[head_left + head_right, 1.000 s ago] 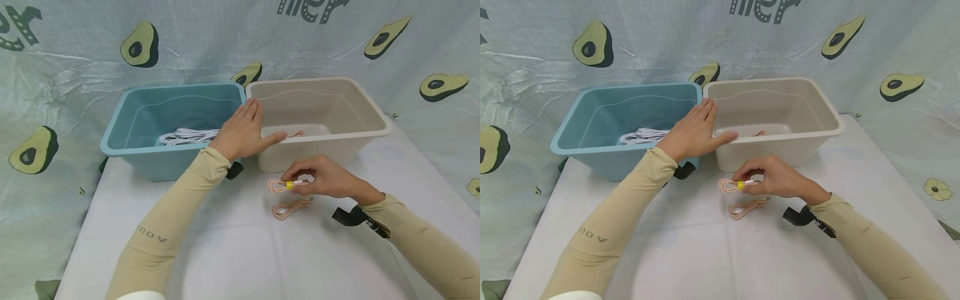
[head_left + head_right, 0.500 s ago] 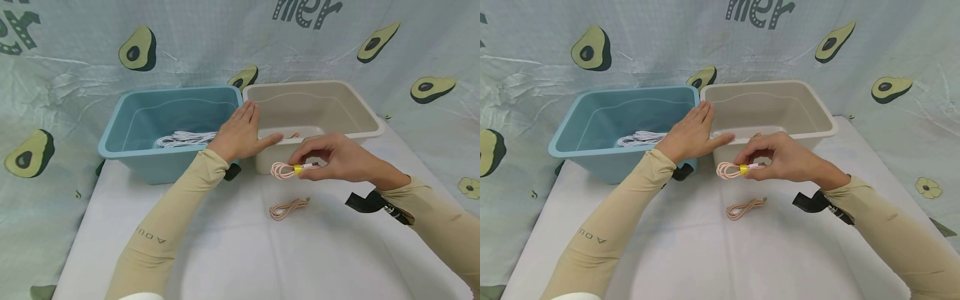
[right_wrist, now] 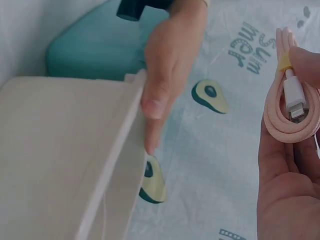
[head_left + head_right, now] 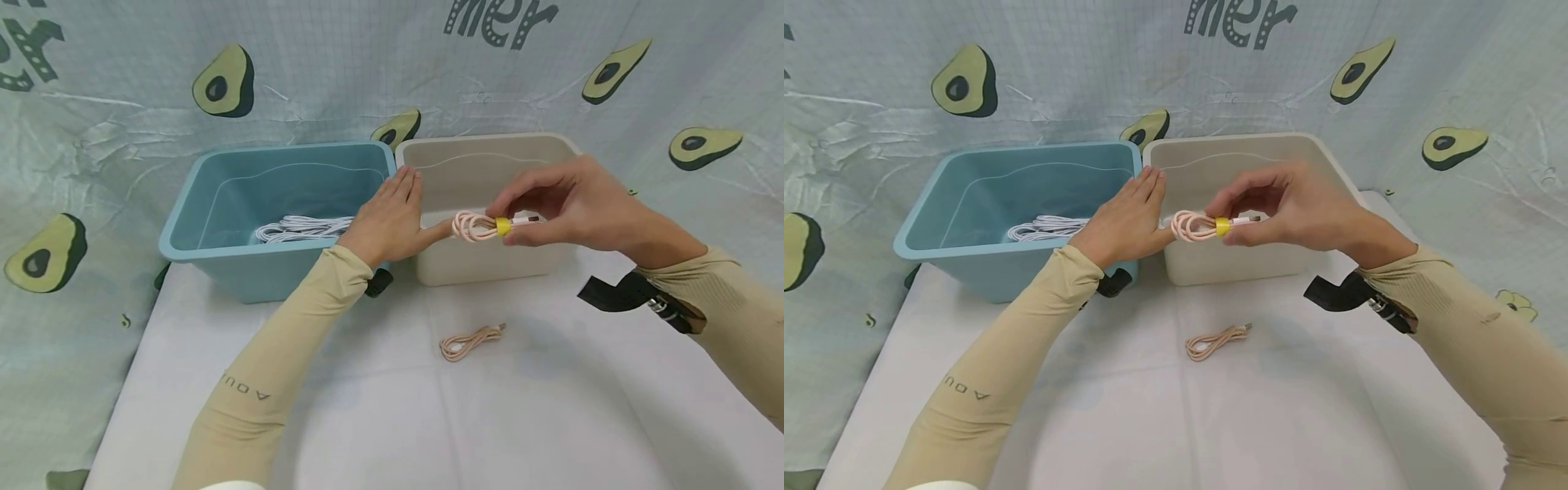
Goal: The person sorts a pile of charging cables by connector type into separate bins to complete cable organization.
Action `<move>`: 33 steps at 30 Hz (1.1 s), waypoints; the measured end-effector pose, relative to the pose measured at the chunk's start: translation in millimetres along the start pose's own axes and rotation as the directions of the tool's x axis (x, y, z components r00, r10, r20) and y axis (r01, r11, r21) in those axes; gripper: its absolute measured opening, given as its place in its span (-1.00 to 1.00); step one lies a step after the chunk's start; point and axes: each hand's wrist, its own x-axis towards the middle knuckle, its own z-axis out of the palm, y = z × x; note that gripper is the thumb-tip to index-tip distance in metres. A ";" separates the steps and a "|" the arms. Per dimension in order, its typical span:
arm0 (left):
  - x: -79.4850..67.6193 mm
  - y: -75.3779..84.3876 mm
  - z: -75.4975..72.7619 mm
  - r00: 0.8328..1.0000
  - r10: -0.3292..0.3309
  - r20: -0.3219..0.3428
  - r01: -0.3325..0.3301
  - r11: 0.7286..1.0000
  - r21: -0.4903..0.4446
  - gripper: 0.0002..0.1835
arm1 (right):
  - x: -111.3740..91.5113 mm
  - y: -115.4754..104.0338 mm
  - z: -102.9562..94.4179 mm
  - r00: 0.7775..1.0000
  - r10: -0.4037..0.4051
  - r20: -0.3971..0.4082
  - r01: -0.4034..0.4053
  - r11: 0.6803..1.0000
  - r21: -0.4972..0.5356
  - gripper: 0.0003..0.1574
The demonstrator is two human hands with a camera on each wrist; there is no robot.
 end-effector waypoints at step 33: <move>-18.0 22.6 -10.1 0.999 -0.028 0.043 0.029 1.000 -0.004 0.22 | 50.3 8.9 -46.1 0.963 0.118 -0.243 -0.177 0.956 -0.233 -0.62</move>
